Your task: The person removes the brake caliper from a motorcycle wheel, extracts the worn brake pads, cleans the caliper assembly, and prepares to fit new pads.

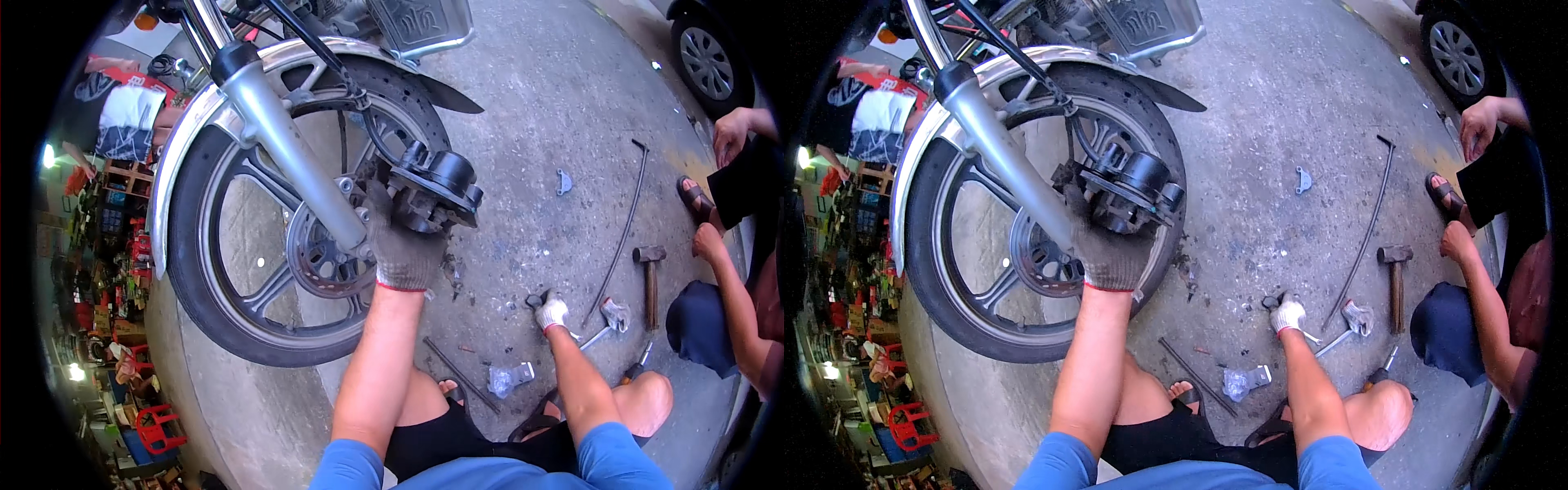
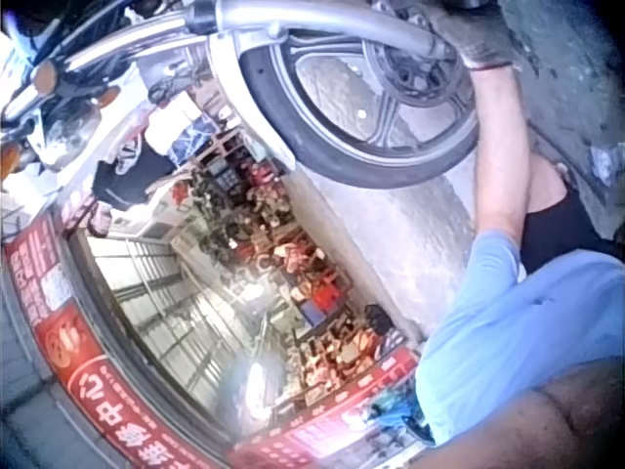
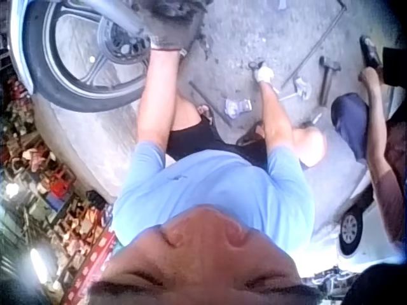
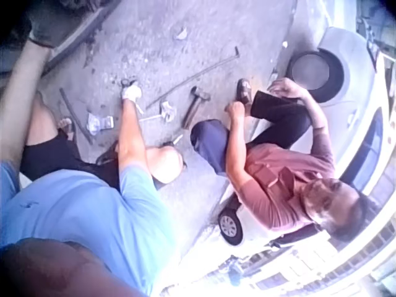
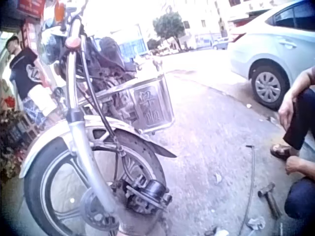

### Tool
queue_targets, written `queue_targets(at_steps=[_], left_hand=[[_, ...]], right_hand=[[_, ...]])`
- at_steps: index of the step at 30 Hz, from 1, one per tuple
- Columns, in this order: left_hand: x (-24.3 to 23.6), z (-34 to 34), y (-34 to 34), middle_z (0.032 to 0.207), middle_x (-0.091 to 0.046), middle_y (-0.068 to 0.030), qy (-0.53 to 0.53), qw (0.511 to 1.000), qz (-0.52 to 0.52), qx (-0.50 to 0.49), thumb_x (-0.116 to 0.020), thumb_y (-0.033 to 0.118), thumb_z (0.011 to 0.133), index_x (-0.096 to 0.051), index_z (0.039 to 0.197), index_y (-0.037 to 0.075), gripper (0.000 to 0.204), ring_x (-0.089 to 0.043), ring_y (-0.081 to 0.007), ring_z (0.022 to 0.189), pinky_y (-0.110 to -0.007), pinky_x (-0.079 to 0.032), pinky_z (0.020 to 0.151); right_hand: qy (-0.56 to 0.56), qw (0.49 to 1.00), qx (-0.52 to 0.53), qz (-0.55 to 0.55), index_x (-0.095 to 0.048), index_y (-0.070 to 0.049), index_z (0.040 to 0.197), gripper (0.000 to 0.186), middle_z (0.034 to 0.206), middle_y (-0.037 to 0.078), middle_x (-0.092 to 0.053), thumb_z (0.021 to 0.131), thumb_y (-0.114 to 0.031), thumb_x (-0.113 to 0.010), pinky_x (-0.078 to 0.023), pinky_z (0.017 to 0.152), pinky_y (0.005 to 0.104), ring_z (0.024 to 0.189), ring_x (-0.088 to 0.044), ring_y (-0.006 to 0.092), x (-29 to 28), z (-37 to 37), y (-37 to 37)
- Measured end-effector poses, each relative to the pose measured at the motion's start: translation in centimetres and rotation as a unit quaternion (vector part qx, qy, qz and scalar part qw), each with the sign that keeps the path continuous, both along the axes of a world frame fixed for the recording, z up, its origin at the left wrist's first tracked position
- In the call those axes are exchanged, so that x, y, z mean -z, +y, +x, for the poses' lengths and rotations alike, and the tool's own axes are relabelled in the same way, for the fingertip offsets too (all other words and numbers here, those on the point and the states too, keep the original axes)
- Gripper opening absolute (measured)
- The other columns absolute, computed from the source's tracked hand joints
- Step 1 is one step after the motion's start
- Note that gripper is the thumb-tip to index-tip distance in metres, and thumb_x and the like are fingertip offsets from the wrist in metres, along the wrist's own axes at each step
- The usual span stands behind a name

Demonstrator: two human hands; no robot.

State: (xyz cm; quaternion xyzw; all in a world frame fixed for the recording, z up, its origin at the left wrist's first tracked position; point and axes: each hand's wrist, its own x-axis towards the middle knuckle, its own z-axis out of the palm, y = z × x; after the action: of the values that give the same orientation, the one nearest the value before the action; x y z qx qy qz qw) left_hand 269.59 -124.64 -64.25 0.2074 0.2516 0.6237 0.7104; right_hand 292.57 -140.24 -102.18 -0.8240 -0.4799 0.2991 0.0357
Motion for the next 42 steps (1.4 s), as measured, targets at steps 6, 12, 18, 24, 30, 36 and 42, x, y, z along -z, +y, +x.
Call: queue_targets(at_steps=[6,12,18,24,30,36,42], left_hand=[[-0.1,0.6,0.0,0.129,-0.059,-0.0135,-0.017,0.999,-0.029,-0.024,-0.061,0.061,0.085,-0.053,0.134,0.015,0.068,-0.055,-0.0341,0.120,-0.059,-0.039,0.105],[0.2,0.4,-0.4,0.130,-0.059,-0.0097,-0.038,0.999,-0.020,0.012,-0.059,0.062,0.086,-0.052,0.135,0.015,0.068,-0.055,-0.0331,0.120,-0.058,-0.041,0.103],[-0.6,0.3,0.0,0.112,-0.065,-0.0013,-0.017,1.000,-0.012,-0.003,-0.070,0.055,0.082,-0.058,0.124,0.023,0.054,-0.060,-0.0217,0.097,-0.041,-0.048,0.080],[0.8,-0.7,0.6,0.110,-0.064,0.0008,-0.011,0.999,-0.031,-0.019,-0.075,0.052,0.078,-0.060,0.120,0.023,0.053,-0.058,-0.0184,0.091,-0.036,-0.049,0.071],[1.1,-0.4,0.6,0.112,-0.065,-0.0007,0.013,0.998,-0.027,-0.047,-0.071,0.053,0.081,-0.060,0.122,0.017,0.055,-0.058,-0.0198,0.093,-0.040,-0.050,0.076],[1.0,-1.0,0.4,0.101,-0.068,0.0007,-0.014,1.000,-0.014,-0.009,-0.068,0.051,0.085,-0.063,0.118,0.019,0.046,-0.059,-0.0176,0.086,-0.036,-0.048,0.072],[0.0,-0.1,-0.1,0.120,-0.064,-0.0046,-0.033,0.999,-0.001,0.009,-0.065,0.056,0.084,-0.056,0.128,0.019,0.058,-0.058,-0.0258,0.109,-0.044,-0.047,0.088]], right_hand=[[0.001,1.000,0.015,-0.001,-0.060,-0.004,0.108,0.042,0.107,0.020,-0.066,0.076,-0.027,-0.076,-0.050,0.088,0.0453,0.102,-0.063,0.0389,-0.3,-0.2,-0.1],[0.031,0.999,-0.007,-0.005,-0.058,-0.006,0.115,0.042,0.111,0.023,-0.065,0.080,-0.024,-0.070,-0.050,0.090,0.0471,0.104,-0.063,0.0395,-1.1,0.0,-1.1],[0.043,0.999,-0.012,-0.010,-0.061,-0.006,0.112,0.034,0.113,0.022,-0.064,0.078,-0.012,-0.062,-0.050,0.090,0.0464,0.104,-0.063,0.0400,-1.0,-0.6,0.2],[0.029,0.999,-0.024,0.020,-0.062,-0.007,0.111,0.036,0.112,0.024,-0.063,0.076,-0.005,-0.056,-0.050,0.090,0.0467,0.104,-0.062,0.0412,-1.3,0.0,-0.2],[-0.011,0.997,-0.072,0.040,-0.059,-0.010,0.122,0.047,0.116,0.023,-0.061,0.075,-0.008,-0.064,-0.049,0.092,0.0458,0.110,-0.058,0.0408,-3.1,-0.4,-1.3],[-0.052,0.992,-0.105,0.048,-0.058,-0.012,0.124,0.052,0.115,0.021,-0.059,0.074,-0.016,-0.072,-0.047,0.093,0.0471,0.109,-0.057,0.0400,-3.3,-1.7,-1.1],[-0.055,0.987,-0.144,0.038,-0.060,-0.006,0.115,0.044,0.114,0.024,-0.060,0.076,-0.024,-0.071,-0.047,0.090,0.0478,0.105,-0.060,0.0382,-3.6,-1.4,-0.2]])
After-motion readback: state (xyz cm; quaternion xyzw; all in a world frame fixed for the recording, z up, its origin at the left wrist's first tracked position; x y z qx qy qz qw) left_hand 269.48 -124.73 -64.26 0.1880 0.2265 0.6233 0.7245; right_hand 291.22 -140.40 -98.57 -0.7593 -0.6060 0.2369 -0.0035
